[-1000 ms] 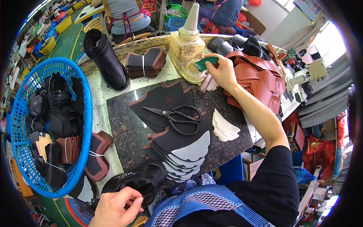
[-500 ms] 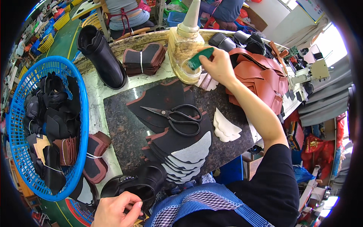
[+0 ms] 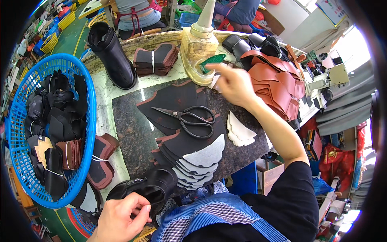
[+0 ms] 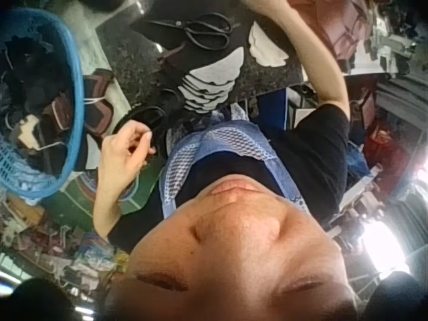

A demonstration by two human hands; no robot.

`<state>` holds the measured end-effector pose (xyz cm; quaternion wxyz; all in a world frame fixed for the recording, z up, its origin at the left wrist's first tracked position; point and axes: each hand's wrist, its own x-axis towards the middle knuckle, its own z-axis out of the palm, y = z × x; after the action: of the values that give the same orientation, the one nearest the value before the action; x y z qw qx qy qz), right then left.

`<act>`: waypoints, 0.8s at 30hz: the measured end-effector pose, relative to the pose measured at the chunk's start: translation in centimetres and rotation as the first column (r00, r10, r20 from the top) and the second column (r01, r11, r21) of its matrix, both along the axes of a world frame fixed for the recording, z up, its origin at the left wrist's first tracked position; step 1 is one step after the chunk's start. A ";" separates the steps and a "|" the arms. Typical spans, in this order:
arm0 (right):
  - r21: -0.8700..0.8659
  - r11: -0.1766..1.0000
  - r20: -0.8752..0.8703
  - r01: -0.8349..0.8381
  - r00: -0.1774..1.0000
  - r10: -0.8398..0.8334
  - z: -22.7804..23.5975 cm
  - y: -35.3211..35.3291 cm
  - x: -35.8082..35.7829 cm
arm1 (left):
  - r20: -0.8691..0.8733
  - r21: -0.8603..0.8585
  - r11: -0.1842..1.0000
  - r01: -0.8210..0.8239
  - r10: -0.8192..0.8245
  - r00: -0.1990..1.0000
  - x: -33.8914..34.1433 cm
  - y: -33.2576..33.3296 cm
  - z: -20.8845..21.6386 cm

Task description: Applying adhesive and white fabric backing to leather shoe components at a factory workstation.

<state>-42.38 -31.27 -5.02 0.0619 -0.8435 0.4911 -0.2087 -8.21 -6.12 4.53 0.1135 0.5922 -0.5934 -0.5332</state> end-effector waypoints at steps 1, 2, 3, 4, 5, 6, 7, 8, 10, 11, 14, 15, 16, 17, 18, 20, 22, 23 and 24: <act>0.215 0.973 -0.147 0.087 0.988 -0.056 -0.1 0.0 1.2 | 0.004 0.003 1.000 -0.004 0.004 1.000 0.0 0.0 -0.1; 0.227 0.970 -0.123 0.082 0.991 -0.055 -1.0 -0.6 1.0 | -0.007 0.051 0.998 -0.037 0.037 0.999 -0.1 -0.1 -0.2; 0.239 0.969 -0.096 0.071 0.994 -0.050 -2.5 -1.8 0.6 | -0.014 0.098 0.992 -0.073 0.075 0.997 -0.3 -0.2 -0.5; 0.234 0.969 -0.103 0.079 0.993 -0.056 -3.8 -3.2 -0.3 | -0.038 0.060 0.996 -0.064 0.066 0.997 -0.3 -0.4 -1.1; 0.254 0.966 -0.127 0.058 0.992 -0.027 -4.8 -4.5 -0.8 | -0.038 0.056 0.996 -0.067 0.069 0.997 -0.5 -0.5 -1.1; 0.277 0.960 -0.146 0.032 0.989 0.009 -5.0 -5.1 -0.3 | -0.031 0.075 0.994 -0.075 0.078 0.997 -0.6 -0.5 -0.8; 0.276 0.961 -0.143 0.026 0.990 0.015 -4.9 -5.4 -0.1 | -0.025 0.092 0.992 -0.081 0.084 0.996 -0.7 -0.5 -0.6; 0.362 0.928 -0.213 0.089 0.977 -0.011 -4.1 -5.4 0.5 | -0.023 0.091 0.992 -0.086 0.088 0.996 -0.7 -0.5 -0.6; 0.459 0.883 -0.251 0.099 0.968 0.022 -4.3 -6.6 -0.1 | -0.011 0.066 0.996 -0.063 0.064 0.998 -0.8 -0.4 -0.5; 0.460 0.883 -0.253 0.097 0.967 0.025 -3.5 -6.1 0.1 | -0.012 0.068 0.996 -0.066 0.067 0.998 -0.6 -0.3 -0.7; 0.676 0.735 0.055 0.053 0.991 -0.122 0.2 -3.7 0.9 | -0.067 0.047 0.996 -0.078 0.081 0.994 -0.1 0.3 -1.0; 0.704 0.710 0.201 -0.006 0.961 -0.192 -0.2 -3.5 0.1 | -0.058 0.066 0.996 -0.056 0.060 0.997 0.0 0.3 -0.8; 0.729 0.680 0.312 -0.081 0.923 -0.225 0.4 -2.8 -0.4 | -0.048 0.085 0.996 -0.034 0.038 0.998 0.0 0.2 -0.8; 0.744 0.649 0.415 -0.160 0.871 -0.262 1.2 -2.0 -0.6 | -0.049 0.091 0.995 -0.041 0.045 0.998 0.2 0.3 -0.8; 0.735 0.624 0.501 -0.265 0.833 -0.236 1.0 -2.1 -1.5 | -0.059 0.102 0.994 -0.036 0.042 0.997 0.2 0.2 -1.0; 0.699 0.644 0.558 -0.313 0.802 -0.215 0.2 -1.9 -2.3 | -0.067 0.124 0.991 -0.051 0.060 0.996 0.4 0.1 -1.4; 0.669 0.719 0.442 -0.189 0.879 -0.180 -1.5 -0.4 -1.8 | -0.077 0.123 0.992 -0.040 0.050 0.996 0.4 -0.3 -1.3; 0.646 0.763 0.280 -0.012 0.934 -0.223 -0.5 0.9 -0.4 | -0.097 0.118 0.992 -0.040 0.052 0.994 0.5 -0.2 -1.2; 0.712 0.646 0.590 -0.275 0.733 -0.338 -0.5 0.3 -2.2 | -0.106 0.112 0.992 -0.049 0.061 0.992 0.7 0.1 -1.3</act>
<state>-44.60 -30.98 -5.52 0.5810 -0.5893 0.4889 -0.2759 -7.55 -6.06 3.18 0.1278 0.5836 -0.5396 -0.5932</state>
